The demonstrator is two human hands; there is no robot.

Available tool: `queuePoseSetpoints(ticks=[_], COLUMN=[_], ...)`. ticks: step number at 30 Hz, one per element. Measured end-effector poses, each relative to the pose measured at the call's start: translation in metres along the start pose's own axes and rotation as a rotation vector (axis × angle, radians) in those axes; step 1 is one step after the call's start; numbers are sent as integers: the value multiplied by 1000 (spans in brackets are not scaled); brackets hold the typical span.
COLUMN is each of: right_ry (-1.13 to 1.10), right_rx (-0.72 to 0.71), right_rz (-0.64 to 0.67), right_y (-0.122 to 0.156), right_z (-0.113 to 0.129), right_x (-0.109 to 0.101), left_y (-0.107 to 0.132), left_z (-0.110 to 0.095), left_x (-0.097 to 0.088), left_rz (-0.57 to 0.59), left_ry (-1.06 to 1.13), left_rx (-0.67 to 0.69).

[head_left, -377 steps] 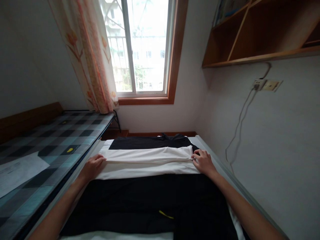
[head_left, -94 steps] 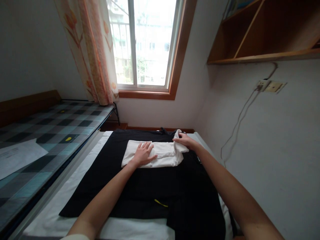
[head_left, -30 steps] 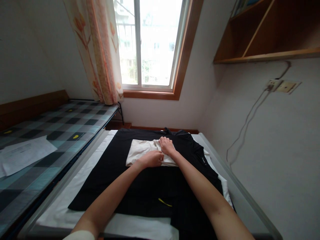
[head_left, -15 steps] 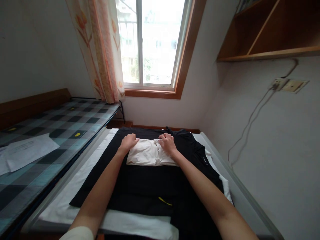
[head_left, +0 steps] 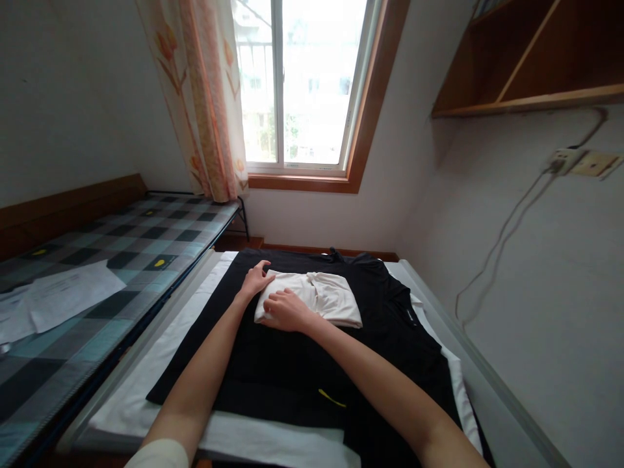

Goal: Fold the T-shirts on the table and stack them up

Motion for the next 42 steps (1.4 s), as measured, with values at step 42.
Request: queuePoseSetpoints(ticks=[42], right_ry=[-25], right_rx=[721], right_rz=[-151], right_y=[70], right_z=[-177], right_x=[-38], left_y=[105], left_z=[-174], left_x=[36], left_rz=[450], left_ry=[-111], left_rx=[879])
Point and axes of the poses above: each hand's wrist, its own y-axis away from the middle knuckle, its own x-axis out of the palm, z = x × y, the point moved 7 cm from there along -y, towards the middle knuckle, and after that the axes turned 10 degrees about -y, right-handed, at the moved point
